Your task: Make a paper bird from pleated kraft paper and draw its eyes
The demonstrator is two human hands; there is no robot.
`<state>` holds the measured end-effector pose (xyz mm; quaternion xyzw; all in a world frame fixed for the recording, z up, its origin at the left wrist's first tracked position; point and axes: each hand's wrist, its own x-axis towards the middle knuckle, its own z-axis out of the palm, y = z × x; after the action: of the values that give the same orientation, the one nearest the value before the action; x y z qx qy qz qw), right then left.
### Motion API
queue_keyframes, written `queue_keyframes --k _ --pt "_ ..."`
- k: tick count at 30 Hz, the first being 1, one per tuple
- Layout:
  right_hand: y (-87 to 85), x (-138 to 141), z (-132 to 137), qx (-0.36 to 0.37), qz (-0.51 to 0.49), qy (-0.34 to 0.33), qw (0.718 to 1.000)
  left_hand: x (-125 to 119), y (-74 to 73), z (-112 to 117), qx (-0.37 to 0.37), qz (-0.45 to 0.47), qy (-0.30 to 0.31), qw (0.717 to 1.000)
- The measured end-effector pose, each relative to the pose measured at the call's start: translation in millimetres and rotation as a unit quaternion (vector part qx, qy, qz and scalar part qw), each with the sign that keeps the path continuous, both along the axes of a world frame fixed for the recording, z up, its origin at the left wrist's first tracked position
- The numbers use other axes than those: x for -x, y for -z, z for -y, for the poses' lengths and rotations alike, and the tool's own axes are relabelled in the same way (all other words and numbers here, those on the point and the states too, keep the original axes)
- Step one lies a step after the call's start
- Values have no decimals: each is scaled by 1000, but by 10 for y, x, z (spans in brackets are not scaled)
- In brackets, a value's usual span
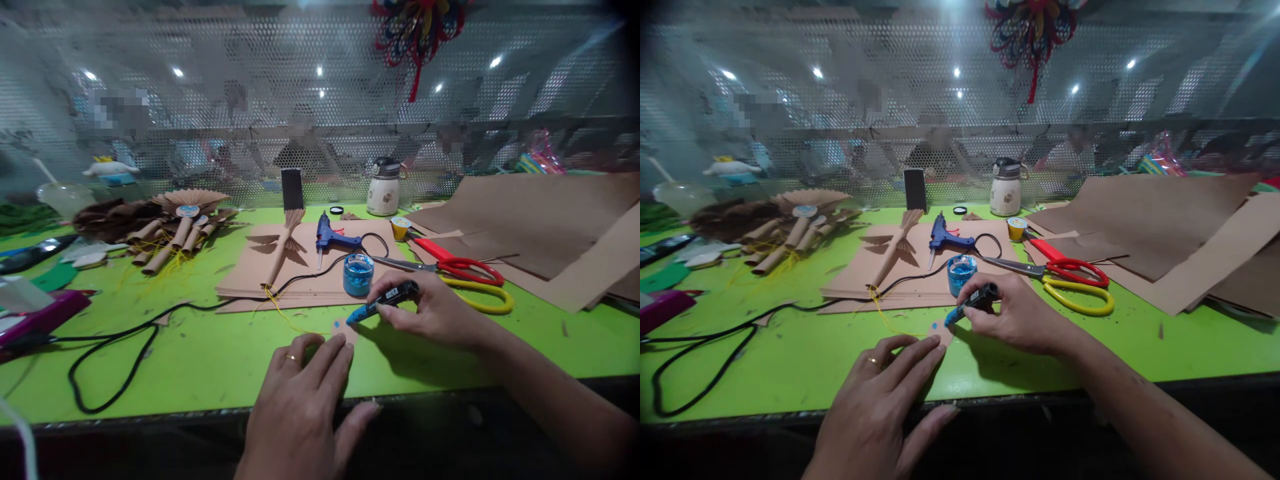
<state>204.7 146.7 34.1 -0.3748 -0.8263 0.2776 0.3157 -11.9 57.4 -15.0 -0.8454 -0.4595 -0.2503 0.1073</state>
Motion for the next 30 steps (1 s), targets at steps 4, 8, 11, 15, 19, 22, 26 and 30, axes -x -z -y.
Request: queue_keyframes --k 4,8,11,15,19,22,26,30 --pt "-7 -7 6 -4 0 3 1000 7 9 9 -3 0 4 1000" --pt "-11 -4 18 7 -1 6 1000 6 0 12 1 1 3 1000" --pt "-4 3 16 6 -4 5 1000 3 -10 10 3 2 2 1000" --pt "3 6 3 10 -4 5 1000 1 -8 8 -1 6 -1 1000" --pt "-3 -4 -2 3 -3 0 1000 1 1 9 -1 3 1 1000" --pt "-12 -12 4 -8 0 3 1000 -1 -3 11 2 2 1 1000" --pt "-14 -13 11 -12 3 4 1000 -3 -13 10 -2 -2 1 1000" --pt "-5 1 12 -2 -4 5 1000 -1 -6 6 -8 -1 0 1000"
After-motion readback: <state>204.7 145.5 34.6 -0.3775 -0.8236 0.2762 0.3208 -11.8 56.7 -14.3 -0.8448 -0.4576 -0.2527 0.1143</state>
